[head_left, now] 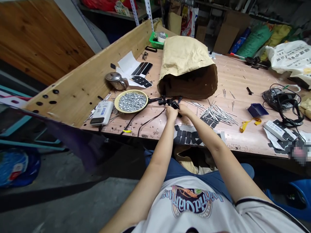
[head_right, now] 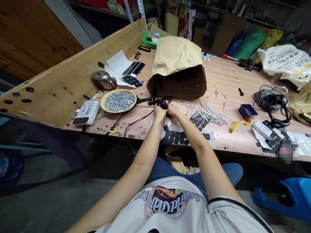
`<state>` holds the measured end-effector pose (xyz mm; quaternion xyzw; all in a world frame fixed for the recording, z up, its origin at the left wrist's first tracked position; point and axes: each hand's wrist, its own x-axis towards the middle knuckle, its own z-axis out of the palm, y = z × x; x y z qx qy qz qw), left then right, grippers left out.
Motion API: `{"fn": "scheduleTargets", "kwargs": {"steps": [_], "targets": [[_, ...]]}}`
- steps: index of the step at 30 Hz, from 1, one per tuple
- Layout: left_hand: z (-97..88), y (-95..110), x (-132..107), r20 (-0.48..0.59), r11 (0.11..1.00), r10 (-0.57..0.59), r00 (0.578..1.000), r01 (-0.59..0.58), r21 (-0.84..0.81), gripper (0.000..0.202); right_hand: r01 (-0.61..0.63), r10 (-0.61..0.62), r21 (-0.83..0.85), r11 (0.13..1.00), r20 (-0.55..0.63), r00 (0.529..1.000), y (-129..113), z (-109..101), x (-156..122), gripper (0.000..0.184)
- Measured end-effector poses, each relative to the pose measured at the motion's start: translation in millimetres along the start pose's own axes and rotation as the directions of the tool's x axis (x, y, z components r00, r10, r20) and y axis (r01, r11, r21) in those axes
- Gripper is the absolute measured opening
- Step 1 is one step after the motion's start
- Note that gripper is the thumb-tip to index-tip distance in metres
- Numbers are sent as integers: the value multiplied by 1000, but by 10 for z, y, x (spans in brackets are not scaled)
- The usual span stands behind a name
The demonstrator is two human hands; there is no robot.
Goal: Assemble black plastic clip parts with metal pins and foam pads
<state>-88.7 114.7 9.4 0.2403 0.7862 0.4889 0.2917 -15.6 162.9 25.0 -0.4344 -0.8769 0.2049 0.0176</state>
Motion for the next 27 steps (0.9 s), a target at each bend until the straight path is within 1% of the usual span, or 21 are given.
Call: {"fn": "scheduleTargets", "kwargs": {"steps": [2,4,6,7,8,10,13,16,20,22,24,26,27], "targets": [[6,2,38,72,986,-70,995,80,-148,27,-35,35,25,999,-2,999,27,6,-50,27],[13,11,49,150,942,-154,977,191,-277,19,-57,58,50,997,-7,998,25,8,-107,30],[12,27,34,197,904,-211,957,268,-334,13,-51,57,125,991,-43,997,1,8,-172,30],[4,37,18,205,894,-218,954,280,-349,10,-44,57,180,983,-71,996,-13,8,-209,30],[-10,47,-4,210,882,-212,955,279,-379,8,-33,58,238,971,-101,993,-28,5,-251,29],[-50,63,-64,216,825,-179,960,266,-499,6,-5,59,326,946,-156,986,-52,-9,-354,28],[-109,63,-197,184,710,-95,978,196,-676,12,41,36,349,936,-213,976,-75,-51,-568,24],[-111,32,-379,119,665,-25,993,106,-739,14,53,39,363,930,-242,969,-86,-94,-836,23],[-40,-27,-650,112,604,46,993,62,-795,26,-15,118,414,910,-224,967,-70,-68,-1186,21],[-7,-57,-781,103,602,66,993,43,-797,31,-69,164,404,912,-205,965,-56,-16,-1331,19],[11,-87,-902,96,650,78,992,23,-760,33,-118,196,361,925,-188,962,-50,39,-1453,19],[12,-120,-1006,136,696,100,986,28,-717,32,-161,220,296,942,-178,959,-56,75,-1553,21],[8,-136,-1047,183,700,117,976,50,-713,32,-183,232,256,949,-176,957,-61,82,-1596,23]]}}
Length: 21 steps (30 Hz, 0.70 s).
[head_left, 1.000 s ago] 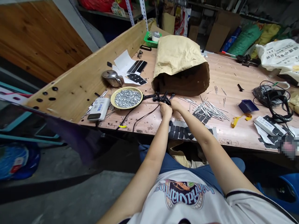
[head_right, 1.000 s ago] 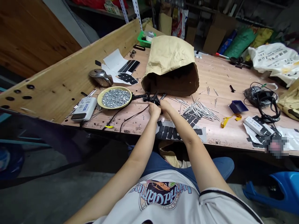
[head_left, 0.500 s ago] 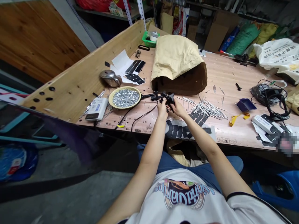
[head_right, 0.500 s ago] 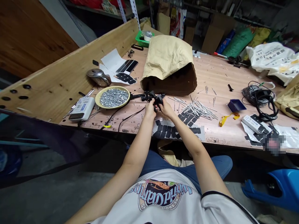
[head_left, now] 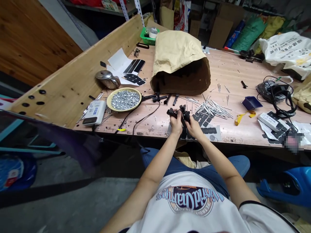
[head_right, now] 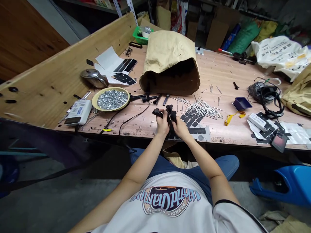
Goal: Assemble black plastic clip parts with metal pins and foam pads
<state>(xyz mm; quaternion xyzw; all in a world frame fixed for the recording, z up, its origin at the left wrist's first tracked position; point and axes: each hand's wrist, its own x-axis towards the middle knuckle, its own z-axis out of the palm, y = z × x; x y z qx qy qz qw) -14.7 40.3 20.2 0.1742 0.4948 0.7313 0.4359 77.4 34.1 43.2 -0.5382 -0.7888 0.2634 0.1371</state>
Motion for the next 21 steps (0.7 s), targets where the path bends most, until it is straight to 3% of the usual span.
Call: {"fn": "scheduleTargets", "kwargs": {"steps": [4,7,10,13,15,17,19,21], "targets": [[-43,-26,-79,196,981,-119,973,146,-131,32,-17,18,-97,995,13,1000,31,-49,-117,28],[-64,-59,-87,147,961,-139,979,169,-217,36,-9,10,30,1000,-12,1000,86,-53,-131,32],[-60,-109,-135,65,960,-101,993,114,-257,38,37,-13,166,985,-145,989,127,27,-93,40],[-62,-130,-207,122,968,-52,991,80,-238,40,166,-129,159,973,-219,967,133,135,-58,53],[-82,-118,-232,209,975,-72,975,113,-192,44,210,-185,128,969,-179,966,145,170,-53,63],[-113,-99,-226,218,982,-83,972,117,-148,44,242,-230,140,960,-94,969,184,151,-47,69],[-153,-88,-201,161,993,-28,987,46,-108,41,274,-277,238,932,-24,961,246,87,-20,67],[-198,-97,-178,131,997,72,989,-70,-15,41,266,-275,386,883,-34,961,308,4,29,60]]}}
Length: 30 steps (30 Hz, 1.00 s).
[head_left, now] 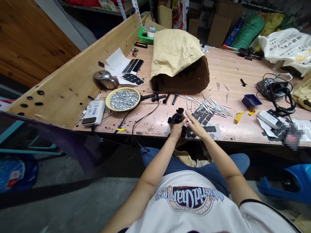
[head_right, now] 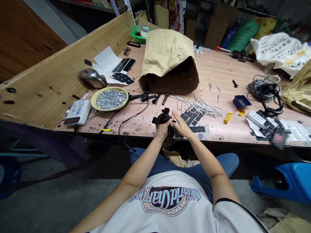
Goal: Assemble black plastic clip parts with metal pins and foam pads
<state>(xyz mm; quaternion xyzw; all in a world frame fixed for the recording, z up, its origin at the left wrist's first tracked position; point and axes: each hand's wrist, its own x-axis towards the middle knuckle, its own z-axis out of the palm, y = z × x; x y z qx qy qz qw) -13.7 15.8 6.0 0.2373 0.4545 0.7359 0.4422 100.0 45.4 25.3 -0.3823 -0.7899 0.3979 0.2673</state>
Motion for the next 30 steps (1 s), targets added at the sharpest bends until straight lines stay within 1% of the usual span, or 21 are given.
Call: {"fn": "scheduleTargets", "kwargs": {"steps": [1,3,4,6,9,12,14,16,19,21,23,25,26,27,28,30], "targets": [[-24,-13,2,14,996,43,999,-44,79,43,-7,10,79,997,-40,999,13,-45,22,58],[-66,-50,-7,75,965,89,993,-105,239,45,-5,32,205,979,-129,991,25,-96,64,60],[-83,-73,-15,107,945,98,989,-126,301,44,2,37,248,969,-153,988,23,-98,80,63],[-110,-115,-32,172,912,99,980,-159,379,40,15,29,291,957,-148,989,13,-57,95,66],[-142,-156,-38,265,875,115,957,-224,429,37,13,36,347,938,-134,990,-10,56,87,70],[-177,-170,-26,321,825,191,928,-329,461,38,48,41,473,880,-175,984,-55,118,74,74],[-198,-170,-21,328,780,271,905,-406,477,40,107,5,524,845,-207,978,-104,105,76,73],[-210,-165,-23,320,741,343,883,-464,486,42,142,-29,526,838,-217,976,-162,67,83,71],[-215,-149,-46,319,715,392,863,-504,485,43,115,-27,484,867,-185,982,-243,25,70,67],[-208,-133,-74,303,722,382,873,-486,492,41,98,-23,425,900,-179,984,-277,28,33,63],[-191,-115,-103,255,755,325,911,-412,510,38,97,-24,375,922,-194,981,-283,42,-15,56],[-166,-96,-122,202,812,196,960,-274,515,32,95,-25,358,929,-195,980,-258,42,-38,51],[-153,-86,-126,187,834,123,975,-204,513,29,90,-27,362,928,-175,984,-234,31,-24,50],[-141,-75,-125,176,850,66,982,-148,506,26,77,-26,369,926,-143,989,-205,14,16,51],[-132,-62,-122,161,867,35,986,-110,486,24,56,-17,368,928,-109,994,-174,-7,87,54],[-122,-29,-107,102,920,30,994,-68,385,24,-9,32,301,954,-69,997,-118,-36,322,55]]}}
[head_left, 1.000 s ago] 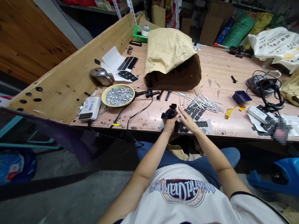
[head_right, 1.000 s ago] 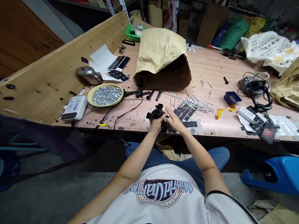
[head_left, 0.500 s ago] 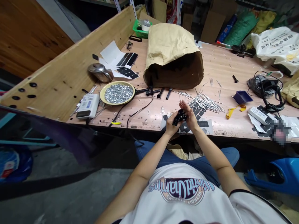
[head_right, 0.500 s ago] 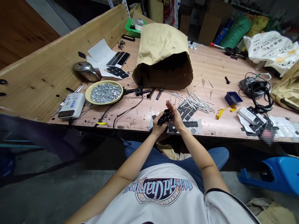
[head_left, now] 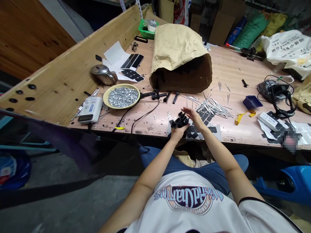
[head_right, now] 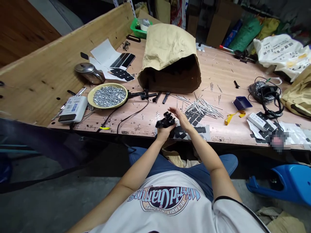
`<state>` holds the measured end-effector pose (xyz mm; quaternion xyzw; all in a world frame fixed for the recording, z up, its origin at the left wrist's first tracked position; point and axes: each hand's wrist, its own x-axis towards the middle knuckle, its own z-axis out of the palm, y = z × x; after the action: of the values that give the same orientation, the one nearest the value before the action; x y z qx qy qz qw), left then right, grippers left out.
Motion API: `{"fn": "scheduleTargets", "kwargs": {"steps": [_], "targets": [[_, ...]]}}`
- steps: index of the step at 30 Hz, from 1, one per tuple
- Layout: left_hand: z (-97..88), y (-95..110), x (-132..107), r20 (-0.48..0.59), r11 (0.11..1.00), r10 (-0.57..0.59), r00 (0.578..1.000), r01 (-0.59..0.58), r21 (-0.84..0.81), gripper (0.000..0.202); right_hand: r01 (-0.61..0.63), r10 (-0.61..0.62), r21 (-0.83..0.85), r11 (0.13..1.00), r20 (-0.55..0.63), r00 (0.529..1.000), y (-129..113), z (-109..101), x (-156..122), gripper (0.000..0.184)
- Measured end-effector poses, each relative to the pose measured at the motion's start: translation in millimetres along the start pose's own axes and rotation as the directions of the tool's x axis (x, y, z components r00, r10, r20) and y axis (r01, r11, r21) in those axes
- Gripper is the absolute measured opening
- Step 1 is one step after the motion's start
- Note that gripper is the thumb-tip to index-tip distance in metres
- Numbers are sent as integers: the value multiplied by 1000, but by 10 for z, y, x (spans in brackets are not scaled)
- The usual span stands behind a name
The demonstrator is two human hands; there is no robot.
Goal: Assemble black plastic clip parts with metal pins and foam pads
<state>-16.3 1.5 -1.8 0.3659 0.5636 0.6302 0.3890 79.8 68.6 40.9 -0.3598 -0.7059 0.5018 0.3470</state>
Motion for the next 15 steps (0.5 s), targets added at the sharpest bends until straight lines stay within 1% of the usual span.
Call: {"fn": "scheduleTargets", "kwargs": {"steps": [1,2,3,4,5,6,7,8,10,12,13,15], "targets": [[-9,20,11,-44,996,-19,999,15,-89,25,-39,37,-86,996,-21,999,17,9,157,53],[-21,44,23,-82,981,-57,995,41,-190,26,-83,72,-209,974,-61,996,31,36,328,47],[-37,72,36,-107,955,-108,988,73,-286,27,-139,108,-351,926,-106,988,41,82,503,41],[-57,105,49,-114,926,-159,981,107,-363,28,-202,147,-474,857,-150,978,47,141,672,35],[-79,140,62,-113,898,-200,973,136,-418,29,-261,183,-563,784,-193,964,50,209,826,33],[-105,176,74,-110,876,-227,968,154,-458,30,-302,208,-622,722,-221,953,50,278,958,33],[-133,210,86,-108,858,-242,964,161,-488,30,-330,228,-653,681,-239,944,50,340,1062,34],[-164,240,97,-111,843,-252,961,161,-514,31,-343,241,-664,665,-245,939,51,391,1135,35],[-229,276,123,-120,814,-267,956,157,-560,33,-341,246,-653,676,-237,940,64,443,1185,33],[-287,273,159,-129,784,-298,946,165,-598,34,-321,228,-638,700,-226,947,97,434,1103,32],[-308,257,181,-136,769,-321,937,174,-616,33,-286,192,-628,724,-216,957,118,415,1014,33],[-321,203,226,-151,741,-365,919,188,-645,30,-143,49,-581,802,-174,984,160,367,760,36]]}}
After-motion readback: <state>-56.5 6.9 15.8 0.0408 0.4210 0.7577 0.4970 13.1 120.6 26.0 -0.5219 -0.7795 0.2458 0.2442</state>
